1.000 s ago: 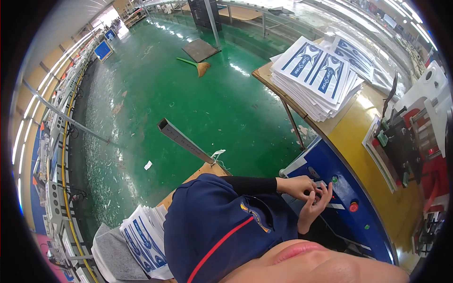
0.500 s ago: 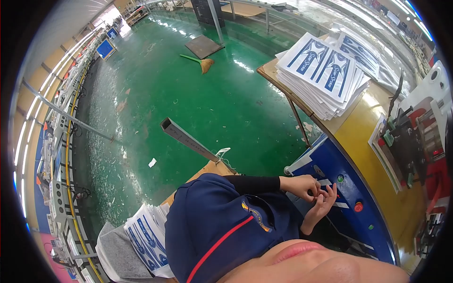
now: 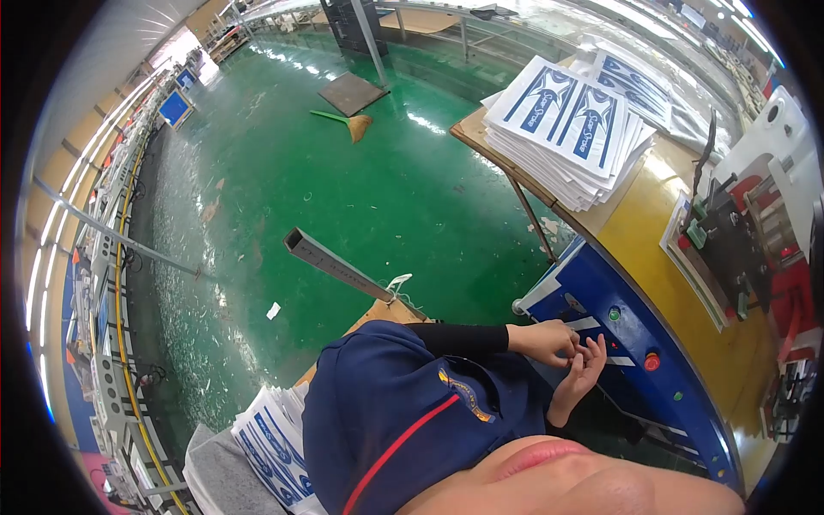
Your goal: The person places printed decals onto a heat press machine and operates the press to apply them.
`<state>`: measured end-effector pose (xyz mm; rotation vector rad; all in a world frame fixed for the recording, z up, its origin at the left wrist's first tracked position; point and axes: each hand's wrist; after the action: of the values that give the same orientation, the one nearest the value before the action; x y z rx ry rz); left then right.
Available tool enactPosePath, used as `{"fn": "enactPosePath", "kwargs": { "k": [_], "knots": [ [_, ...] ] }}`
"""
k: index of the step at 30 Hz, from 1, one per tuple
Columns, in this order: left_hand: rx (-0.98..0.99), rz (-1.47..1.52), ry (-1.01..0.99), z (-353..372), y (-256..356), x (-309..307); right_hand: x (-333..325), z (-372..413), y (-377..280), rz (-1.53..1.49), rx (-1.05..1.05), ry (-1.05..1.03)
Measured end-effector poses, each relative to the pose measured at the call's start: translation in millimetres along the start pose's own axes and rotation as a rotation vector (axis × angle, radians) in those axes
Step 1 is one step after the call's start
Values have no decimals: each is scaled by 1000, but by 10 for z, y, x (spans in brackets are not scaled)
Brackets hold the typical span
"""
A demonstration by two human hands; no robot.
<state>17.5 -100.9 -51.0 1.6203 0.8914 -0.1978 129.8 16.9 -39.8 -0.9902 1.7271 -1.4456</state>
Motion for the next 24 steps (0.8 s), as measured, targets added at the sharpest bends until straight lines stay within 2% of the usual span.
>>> {"fn": "enactPosePath", "kwargs": {
  "k": [5,9,12,16,17,24],
  "knots": [
    [118,-200,41,6,13,119,-72,74,-158,291,41,-94],
    [143,-240,-86,-2,-27,211,-112,75,-114,532,-171,-146],
    [198,-302,-158,-16,-79,240,-103,113,-182,501,-61,-155],
    [150,-305,-281,-78,-54,169,-150,119,-158,545,-111,-133],
    [83,-314,-342,-123,23,129,-154,114,-127,543,-119,-119],
    [28,-307,-433,-303,22,86,-229,47,-68,531,-68,-112]
  ]
}}
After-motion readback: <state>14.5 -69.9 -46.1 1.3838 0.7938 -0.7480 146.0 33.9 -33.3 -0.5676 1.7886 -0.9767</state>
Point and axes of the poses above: each hand's wrist, its own z-axis away from the middle knuckle, its own x-axis out of the palm, y = z × x, and after that the axes turned 3 degrees about x, right-handed
